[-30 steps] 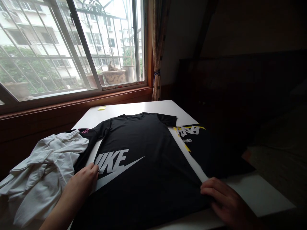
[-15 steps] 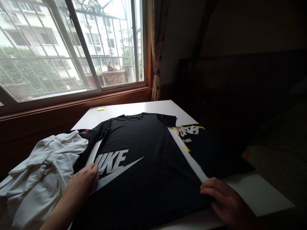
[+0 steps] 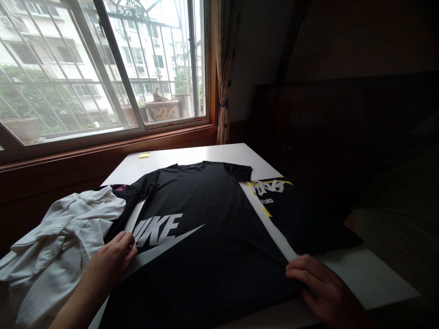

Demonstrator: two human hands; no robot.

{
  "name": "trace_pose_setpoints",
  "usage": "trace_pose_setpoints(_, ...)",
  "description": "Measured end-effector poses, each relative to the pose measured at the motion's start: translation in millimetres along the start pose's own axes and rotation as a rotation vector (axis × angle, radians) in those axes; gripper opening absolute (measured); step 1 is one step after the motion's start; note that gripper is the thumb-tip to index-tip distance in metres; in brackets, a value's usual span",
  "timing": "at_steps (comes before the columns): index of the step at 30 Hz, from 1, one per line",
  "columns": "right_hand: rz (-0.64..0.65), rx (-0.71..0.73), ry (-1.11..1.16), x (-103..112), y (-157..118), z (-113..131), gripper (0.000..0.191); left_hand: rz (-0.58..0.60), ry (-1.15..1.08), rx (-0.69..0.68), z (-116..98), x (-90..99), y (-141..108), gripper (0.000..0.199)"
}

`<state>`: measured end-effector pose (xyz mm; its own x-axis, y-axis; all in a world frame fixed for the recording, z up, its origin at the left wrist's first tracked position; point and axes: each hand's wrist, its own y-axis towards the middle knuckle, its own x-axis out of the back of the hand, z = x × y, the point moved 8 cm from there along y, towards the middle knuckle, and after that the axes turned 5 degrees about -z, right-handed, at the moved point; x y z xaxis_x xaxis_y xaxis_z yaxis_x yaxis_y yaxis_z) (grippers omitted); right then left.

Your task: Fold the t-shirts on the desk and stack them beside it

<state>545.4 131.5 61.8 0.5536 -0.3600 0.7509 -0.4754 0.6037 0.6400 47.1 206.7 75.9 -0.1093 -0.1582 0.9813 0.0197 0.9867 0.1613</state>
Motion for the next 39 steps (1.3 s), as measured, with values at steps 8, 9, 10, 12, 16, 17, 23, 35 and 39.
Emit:
trace_pose_setpoints(8,0.001,0.002,-0.007,0.2,-2.2,-1.5,0.04,0.085,0.088,-0.04,-3.4,-10.7,-1.3,0.03)
trace_pose_setpoints(9,0.008,0.001,-0.007,-0.2,-2.5,-1.3,0.04,0.082,0.116,-0.082,-5.4,-12.2,-1.6,0.031)
trace_pose_setpoints(10,0.013,-0.002,-0.008,-0.4,-2.5,-0.9,0.04,0.073,0.135,-0.111,-6.4,-13.3,-1.9,0.033)
trace_pose_setpoints(12,0.015,-0.005,-0.014,-0.4,-2.0,0.8,0.039,0.033,0.12,-0.105,-4.0,-12.7,-1.8,0.031)
trace_pose_setpoints(16,0.018,-0.013,-0.018,-1.3,-1.5,3.2,0.038,-0.074,-0.074,0.024,8.6,-5.8,-0.7,0.024)
trace_pose_setpoints(17,0.021,-0.02,-0.012,-2.2,-2.0,2.7,0.039,-0.09,-0.124,0.048,10.8,-4.4,-0.5,0.023)
trace_pose_setpoints(23,0.096,-0.134,-0.06,-13.0,-9.5,-10.1,0.062,-0.094,-0.284,0.204,24.8,-2.6,-2.5,0.026)
trace_pose_setpoints(35,0.18,0.06,-0.076,-16.6,-11.3,4.3,0.078,-0.007,-0.166,0.249,36.1,-23.9,-2.6,0.024)
trace_pose_setpoints(39,0.251,0.043,-0.034,-19.2,-12.5,5.3,0.076,0.024,-0.144,0.249,36.2,-24.5,-2.5,0.023)
